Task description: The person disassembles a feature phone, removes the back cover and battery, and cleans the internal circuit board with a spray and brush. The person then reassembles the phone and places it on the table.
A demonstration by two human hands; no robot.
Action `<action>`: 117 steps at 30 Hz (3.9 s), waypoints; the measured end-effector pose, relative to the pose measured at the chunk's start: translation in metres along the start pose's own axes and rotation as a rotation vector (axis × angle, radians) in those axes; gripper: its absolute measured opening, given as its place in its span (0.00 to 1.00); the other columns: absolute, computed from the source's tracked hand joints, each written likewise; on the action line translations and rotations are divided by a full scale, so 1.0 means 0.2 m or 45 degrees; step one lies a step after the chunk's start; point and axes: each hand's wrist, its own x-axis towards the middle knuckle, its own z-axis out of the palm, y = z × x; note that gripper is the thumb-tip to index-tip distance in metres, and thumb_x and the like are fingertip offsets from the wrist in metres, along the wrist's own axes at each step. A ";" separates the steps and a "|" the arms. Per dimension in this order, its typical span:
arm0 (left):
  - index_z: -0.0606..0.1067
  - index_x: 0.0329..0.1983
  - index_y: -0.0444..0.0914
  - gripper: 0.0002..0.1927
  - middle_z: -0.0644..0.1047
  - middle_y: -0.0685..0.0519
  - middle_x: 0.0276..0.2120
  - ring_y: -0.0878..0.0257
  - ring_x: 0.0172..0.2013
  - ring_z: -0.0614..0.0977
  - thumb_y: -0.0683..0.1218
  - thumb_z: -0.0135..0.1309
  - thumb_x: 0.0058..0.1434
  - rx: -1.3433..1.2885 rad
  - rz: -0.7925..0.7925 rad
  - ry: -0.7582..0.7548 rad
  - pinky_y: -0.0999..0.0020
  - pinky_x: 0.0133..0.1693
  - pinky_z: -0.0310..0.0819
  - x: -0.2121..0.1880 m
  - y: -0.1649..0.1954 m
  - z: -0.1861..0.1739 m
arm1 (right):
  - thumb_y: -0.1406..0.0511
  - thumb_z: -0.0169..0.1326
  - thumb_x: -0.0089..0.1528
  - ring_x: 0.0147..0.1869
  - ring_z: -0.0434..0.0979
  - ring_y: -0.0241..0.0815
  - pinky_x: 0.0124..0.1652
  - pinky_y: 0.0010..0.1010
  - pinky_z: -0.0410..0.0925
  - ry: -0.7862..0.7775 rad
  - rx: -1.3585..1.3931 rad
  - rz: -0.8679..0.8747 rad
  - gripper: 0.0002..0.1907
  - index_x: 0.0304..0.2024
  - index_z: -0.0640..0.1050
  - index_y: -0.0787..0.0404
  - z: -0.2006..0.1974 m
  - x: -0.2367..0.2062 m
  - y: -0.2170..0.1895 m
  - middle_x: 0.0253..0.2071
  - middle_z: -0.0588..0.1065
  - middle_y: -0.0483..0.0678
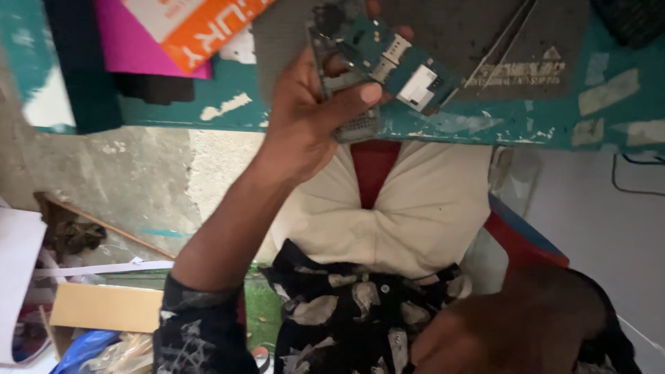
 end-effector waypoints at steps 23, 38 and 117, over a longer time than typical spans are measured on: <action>0.57 0.76 0.34 0.32 0.72 0.40 0.66 0.55 0.67 0.75 0.32 0.56 0.73 -0.005 -0.021 0.047 0.58 0.71 0.71 -0.01 0.02 0.02 | 0.53 0.36 0.81 0.32 0.70 0.52 0.30 0.41 0.62 0.001 -0.083 0.136 0.26 0.37 0.69 0.66 0.03 -0.01 -0.03 0.31 0.65 0.53; 0.57 0.76 0.32 0.31 0.73 0.39 0.66 0.55 0.66 0.76 0.31 0.56 0.75 0.019 0.006 0.027 0.58 0.70 0.73 0.00 0.02 0.01 | 0.54 0.33 0.83 0.29 0.66 0.49 0.31 0.39 0.60 0.024 -0.080 0.060 0.28 0.35 0.66 0.66 0.03 -0.04 0.01 0.31 0.64 0.52; 0.70 0.59 0.35 0.20 0.78 0.52 0.49 0.63 0.51 0.79 0.39 0.59 0.64 0.210 -0.060 0.208 0.66 0.54 0.75 0.05 0.06 0.03 | 0.56 0.65 0.54 0.57 0.76 0.55 0.53 0.46 0.67 1.495 -1.806 0.680 0.37 0.64 0.71 0.59 -0.45 0.15 -0.15 0.53 0.78 0.56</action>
